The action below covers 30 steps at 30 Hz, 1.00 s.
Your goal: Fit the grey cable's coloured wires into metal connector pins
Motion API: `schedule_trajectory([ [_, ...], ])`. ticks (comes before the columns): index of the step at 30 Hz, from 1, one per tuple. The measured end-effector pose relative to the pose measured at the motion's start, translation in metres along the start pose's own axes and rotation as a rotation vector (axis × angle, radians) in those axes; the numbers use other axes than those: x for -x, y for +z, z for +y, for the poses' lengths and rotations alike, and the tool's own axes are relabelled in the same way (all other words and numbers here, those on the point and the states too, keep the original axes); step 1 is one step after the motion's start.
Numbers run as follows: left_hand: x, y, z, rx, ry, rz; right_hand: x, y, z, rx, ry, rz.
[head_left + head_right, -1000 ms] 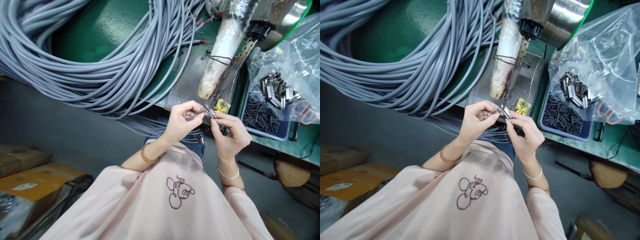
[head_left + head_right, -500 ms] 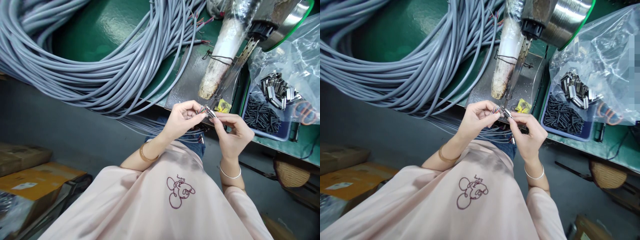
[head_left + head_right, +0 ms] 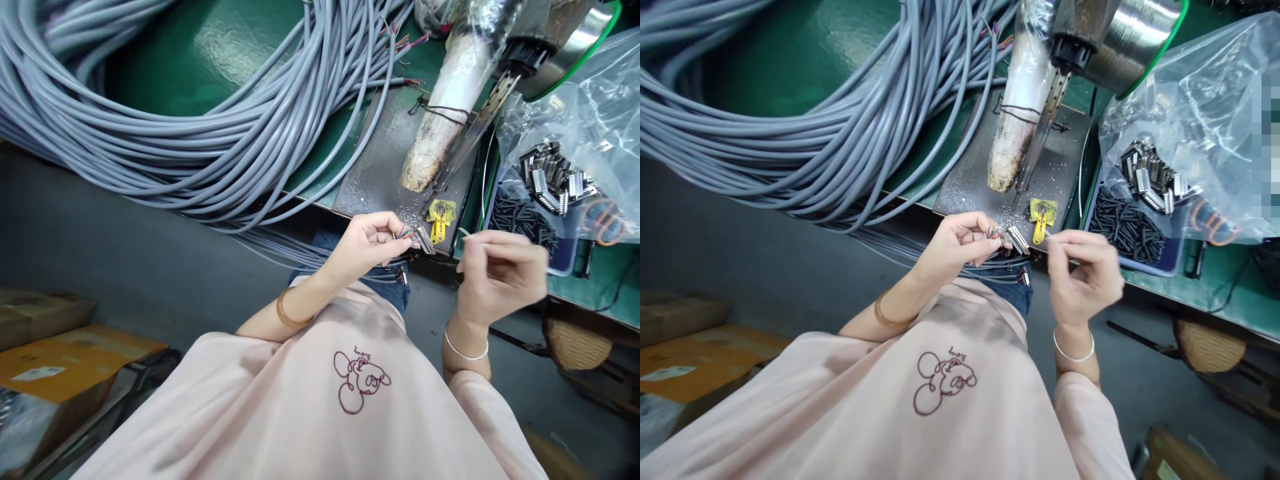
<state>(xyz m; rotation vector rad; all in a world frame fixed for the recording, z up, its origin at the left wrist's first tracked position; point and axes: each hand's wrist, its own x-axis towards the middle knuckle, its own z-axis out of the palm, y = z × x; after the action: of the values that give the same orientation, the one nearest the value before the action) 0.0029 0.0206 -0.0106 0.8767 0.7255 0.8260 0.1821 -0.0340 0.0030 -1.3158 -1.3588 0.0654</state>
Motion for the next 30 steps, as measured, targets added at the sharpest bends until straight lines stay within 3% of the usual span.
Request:
schedule_trajectory([
  [2,-0.002,-0.002,-0.001,0.048,0.018,0.03,0.001,-0.003,0.004,0.043,-0.046,0.043],
  [6,-0.006,-0.003,-0.001,0.091,0.033,0.024,0.009,0.002,0.006,0.156,-0.194,-0.18],
  [8,-0.008,-0.002,0.0,0.062,0.05,0.025,0.014,0.008,0.006,0.154,-0.189,-0.215],
  [20,-0.016,0.009,-0.005,-0.195,0.286,0.169,0.006,0.025,0.006,0.113,-0.12,-0.106],
  [30,-0.018,0.01,0.001,-0.236,0.313,0.189,0.002,0.026,0.007,0.145,-0.133,-0.112],
])
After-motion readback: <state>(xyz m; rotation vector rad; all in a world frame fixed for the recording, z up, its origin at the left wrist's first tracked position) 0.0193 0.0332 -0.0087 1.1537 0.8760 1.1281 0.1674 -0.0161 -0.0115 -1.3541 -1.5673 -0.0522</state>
